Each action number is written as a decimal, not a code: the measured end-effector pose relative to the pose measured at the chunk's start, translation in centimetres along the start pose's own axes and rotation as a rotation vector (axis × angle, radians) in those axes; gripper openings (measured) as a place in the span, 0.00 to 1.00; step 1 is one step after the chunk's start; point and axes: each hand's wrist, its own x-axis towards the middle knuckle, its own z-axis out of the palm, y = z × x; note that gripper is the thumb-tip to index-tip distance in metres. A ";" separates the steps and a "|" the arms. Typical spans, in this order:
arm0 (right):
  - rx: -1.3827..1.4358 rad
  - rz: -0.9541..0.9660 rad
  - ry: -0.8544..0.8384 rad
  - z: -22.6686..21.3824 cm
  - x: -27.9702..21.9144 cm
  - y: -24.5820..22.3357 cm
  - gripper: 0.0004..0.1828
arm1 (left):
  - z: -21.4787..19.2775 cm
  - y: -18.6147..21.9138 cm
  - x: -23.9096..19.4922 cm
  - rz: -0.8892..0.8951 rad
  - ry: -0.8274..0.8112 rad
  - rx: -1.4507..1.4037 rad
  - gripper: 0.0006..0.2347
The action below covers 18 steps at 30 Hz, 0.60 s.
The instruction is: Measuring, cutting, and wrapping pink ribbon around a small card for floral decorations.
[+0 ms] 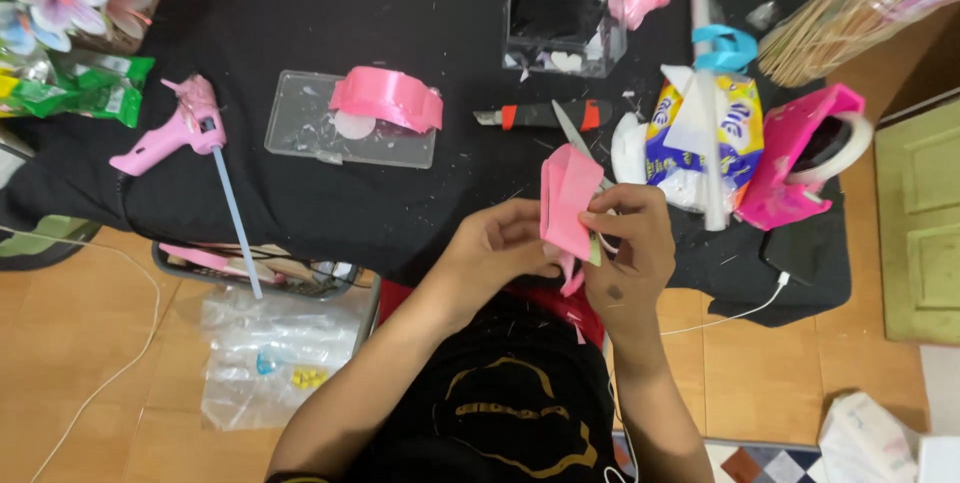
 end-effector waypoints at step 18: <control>-0.477 -0.503 0.072 -1.4 1.2 2.8 0.10 | -0.7 -0.6 0.5 -0.091 -0.124 -0.211 0.08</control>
